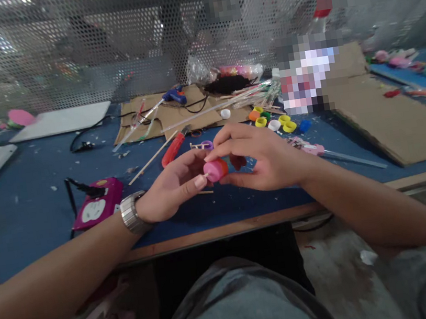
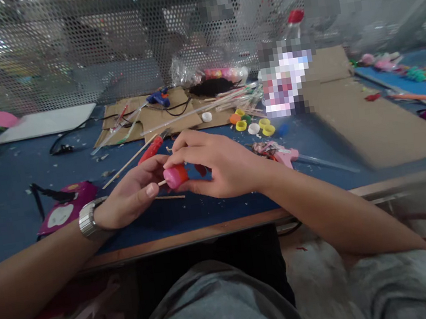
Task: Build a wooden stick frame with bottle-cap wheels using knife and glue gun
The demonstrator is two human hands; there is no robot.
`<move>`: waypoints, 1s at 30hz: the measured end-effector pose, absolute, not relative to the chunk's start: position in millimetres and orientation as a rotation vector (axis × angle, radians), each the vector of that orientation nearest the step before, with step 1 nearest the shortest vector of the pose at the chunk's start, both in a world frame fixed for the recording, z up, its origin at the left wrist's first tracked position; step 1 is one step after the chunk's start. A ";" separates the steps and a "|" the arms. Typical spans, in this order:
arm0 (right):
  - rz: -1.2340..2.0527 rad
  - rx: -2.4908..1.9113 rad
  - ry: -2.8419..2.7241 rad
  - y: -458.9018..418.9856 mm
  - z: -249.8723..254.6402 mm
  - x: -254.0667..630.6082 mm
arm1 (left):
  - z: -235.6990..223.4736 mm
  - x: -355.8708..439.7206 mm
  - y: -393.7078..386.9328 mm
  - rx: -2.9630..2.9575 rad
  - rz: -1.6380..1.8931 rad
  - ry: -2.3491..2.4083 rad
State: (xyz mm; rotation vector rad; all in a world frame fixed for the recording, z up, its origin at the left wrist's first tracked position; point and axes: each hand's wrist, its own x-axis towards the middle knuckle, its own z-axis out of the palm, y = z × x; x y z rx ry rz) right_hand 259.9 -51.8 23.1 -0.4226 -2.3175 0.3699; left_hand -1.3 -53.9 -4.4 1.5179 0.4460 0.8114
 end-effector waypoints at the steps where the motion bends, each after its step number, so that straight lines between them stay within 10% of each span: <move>1: 0.377 -0.424 -2.326 -52.0 24.3 260.7 | -4.5 -1.9 -53.5 1.514 0.812 0.450; 30: 0.287 -0.440 -2.111 -53.3 23.8 259.3 | -5.8 1.0 -49.4 1.467 1.016 0.456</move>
